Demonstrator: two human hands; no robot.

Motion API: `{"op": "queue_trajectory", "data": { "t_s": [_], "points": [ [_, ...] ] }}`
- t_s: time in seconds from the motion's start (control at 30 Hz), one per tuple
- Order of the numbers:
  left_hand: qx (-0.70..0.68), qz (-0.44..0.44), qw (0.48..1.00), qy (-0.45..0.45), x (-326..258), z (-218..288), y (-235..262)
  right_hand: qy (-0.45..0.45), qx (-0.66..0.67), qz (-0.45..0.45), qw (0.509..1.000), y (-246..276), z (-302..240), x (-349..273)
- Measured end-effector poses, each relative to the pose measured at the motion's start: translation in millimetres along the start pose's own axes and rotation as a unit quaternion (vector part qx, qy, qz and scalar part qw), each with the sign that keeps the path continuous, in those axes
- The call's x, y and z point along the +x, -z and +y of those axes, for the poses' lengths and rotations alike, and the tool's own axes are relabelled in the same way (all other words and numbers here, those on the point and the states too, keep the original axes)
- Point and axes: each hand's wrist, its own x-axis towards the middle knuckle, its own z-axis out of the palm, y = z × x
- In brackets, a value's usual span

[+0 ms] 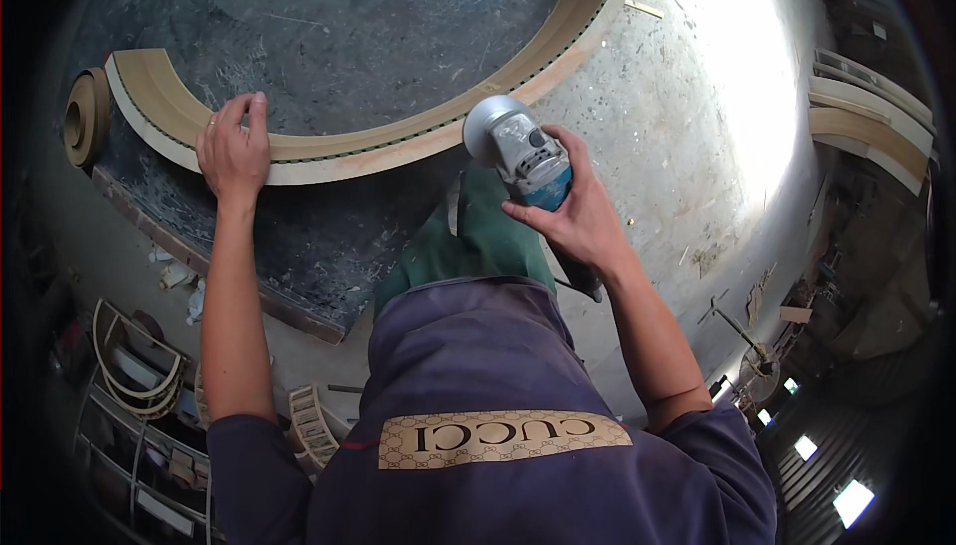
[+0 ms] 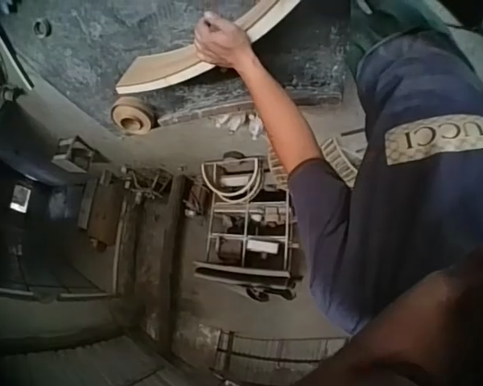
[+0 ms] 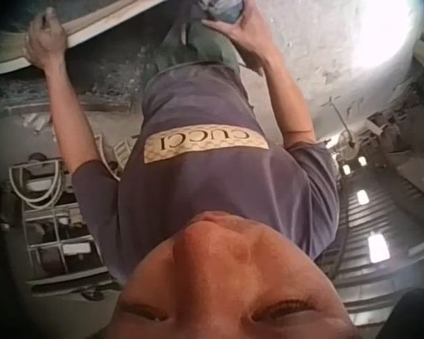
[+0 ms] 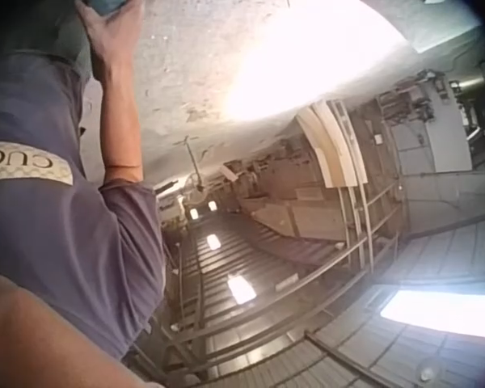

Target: Sanding the edges and surface of a curved wooden furniture component using an electric angle grinder.

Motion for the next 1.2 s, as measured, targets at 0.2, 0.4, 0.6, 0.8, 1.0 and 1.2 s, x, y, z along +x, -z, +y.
{"op": "queue_trajectory", "data": {
  "t_s": [0.2,0.4,0.6,0.8,1.0,1.2],
  "points": [
    [-0.001,0.004,1.000,0.003,-1,3,0,-0.002,0.051,0.042,0.998,31,23,16],
    [0.010,0.007,1.000,0.005,0,8,0,-0.009,0.076,0.095,0.993,32,37,13],
    [0.026,-0.015,1.000,0.007,1,7,3,0.040,0.003,-0.019,0.999,-11,-5,-11],
    [0.039,-0.012,0.999,0.015,1,4,1,0.076,-0.003,-0.070,0.995,-14,2,-9],
    [0.042,-0.019,0.999,0.022,1,6,3,-0.001,0.007,0.015,1.000,33,31,9],
    [0.036,-0.017,0.999,0.031,1,14,3,-0.020,0.089,0.097,0.991,59,50,23]
  ]
}}
